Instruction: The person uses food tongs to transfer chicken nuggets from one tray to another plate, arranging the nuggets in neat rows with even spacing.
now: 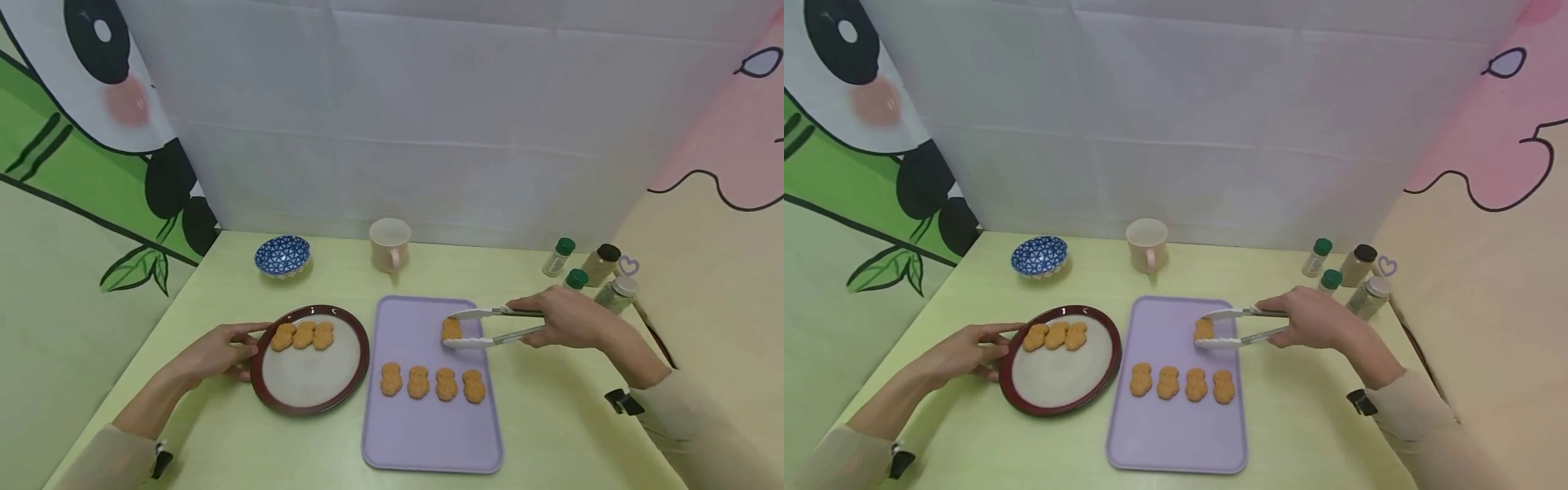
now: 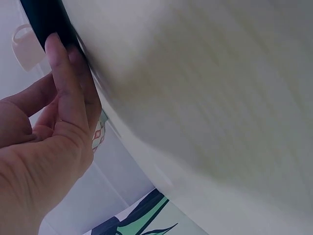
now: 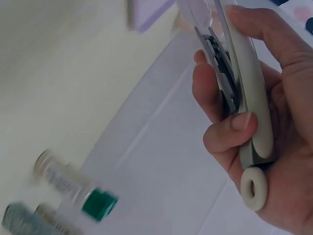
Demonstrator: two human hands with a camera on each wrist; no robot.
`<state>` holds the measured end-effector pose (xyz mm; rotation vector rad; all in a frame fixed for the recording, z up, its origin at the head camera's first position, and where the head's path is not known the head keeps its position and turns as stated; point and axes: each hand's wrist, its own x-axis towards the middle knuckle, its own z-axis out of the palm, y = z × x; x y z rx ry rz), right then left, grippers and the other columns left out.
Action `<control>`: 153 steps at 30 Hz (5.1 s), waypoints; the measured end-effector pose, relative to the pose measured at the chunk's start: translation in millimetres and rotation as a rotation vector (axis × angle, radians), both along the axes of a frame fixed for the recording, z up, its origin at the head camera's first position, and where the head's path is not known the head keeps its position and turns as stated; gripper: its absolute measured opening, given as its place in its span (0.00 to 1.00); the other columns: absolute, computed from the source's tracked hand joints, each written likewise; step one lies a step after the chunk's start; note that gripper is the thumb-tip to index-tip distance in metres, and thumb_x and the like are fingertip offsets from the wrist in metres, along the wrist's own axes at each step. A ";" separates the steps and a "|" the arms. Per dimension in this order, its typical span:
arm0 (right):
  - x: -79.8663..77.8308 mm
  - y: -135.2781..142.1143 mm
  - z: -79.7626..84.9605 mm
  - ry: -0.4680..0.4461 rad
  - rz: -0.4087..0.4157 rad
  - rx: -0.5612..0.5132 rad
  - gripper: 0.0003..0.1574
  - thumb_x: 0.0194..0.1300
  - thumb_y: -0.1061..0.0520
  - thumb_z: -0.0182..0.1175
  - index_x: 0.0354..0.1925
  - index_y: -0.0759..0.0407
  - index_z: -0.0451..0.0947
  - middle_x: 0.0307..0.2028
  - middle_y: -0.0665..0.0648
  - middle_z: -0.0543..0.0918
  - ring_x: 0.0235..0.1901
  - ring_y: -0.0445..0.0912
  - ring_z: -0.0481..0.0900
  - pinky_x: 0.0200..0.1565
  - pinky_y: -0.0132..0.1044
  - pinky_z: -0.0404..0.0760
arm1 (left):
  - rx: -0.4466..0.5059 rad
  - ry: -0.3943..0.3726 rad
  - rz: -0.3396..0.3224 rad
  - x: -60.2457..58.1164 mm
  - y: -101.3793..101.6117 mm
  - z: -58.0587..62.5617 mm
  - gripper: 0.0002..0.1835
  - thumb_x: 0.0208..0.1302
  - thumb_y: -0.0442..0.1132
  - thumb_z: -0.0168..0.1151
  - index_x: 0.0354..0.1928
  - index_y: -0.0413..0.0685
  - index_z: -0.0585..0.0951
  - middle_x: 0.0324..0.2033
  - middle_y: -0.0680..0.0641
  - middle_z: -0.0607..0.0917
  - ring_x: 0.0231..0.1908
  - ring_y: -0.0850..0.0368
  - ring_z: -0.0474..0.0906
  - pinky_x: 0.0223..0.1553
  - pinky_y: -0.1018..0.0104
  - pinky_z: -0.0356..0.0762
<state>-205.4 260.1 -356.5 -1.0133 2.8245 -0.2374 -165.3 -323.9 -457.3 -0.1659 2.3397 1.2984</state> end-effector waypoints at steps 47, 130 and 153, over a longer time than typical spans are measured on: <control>31.9 -103.5 7.1 0.024 0.104 -0.077 0.37 0.48 0.44 0.69 0.57 0.50 0.77 0.44 0.45 0.83 0.36 0.36 0.78 0.35 0.35 0.76 | -0.026 0.008 -0.004 1.1 2.2 3.4 0.28 0.67 0.31 0.52 0.69 0.53 0.65 0.48 0.38 0.75 0.27 0.50 0.79 0.29 0.60 0.79; 55.0 -86.2 2.7 0.004 0.059 -0.111 0.37 0.47 0.43 0.69 0.57 0.51 0.78 0.46 0.44 0.82 0.38 0.36 0.78 0.37 0.36 0.78 | 0.005 0.039 -0.032 3.5 -0.9 2.0 0.28 0.67 0.29 0.49 0.69 0.49 0.64 0.46 0.37 0.75 0.32 0.50 0.80 0.30 0.58 0.81; 58.7 -43.1 -25.6 -0.020 0.076 -0.072 0.32 0.49 0.45 0.69 0.53 0.51 0.80 0.44 0.43 0.82 0.25 0.34 0.70 0.26 0.30 0.70 | 0.042 0.037 -0.035 2.0 -0.7 0.7 0.28 0.68 0.29 0.49 0.70 0.48 0.63 0.46 0.36 0.74 0.31 0.49 0.80 0.30 0.58 0.81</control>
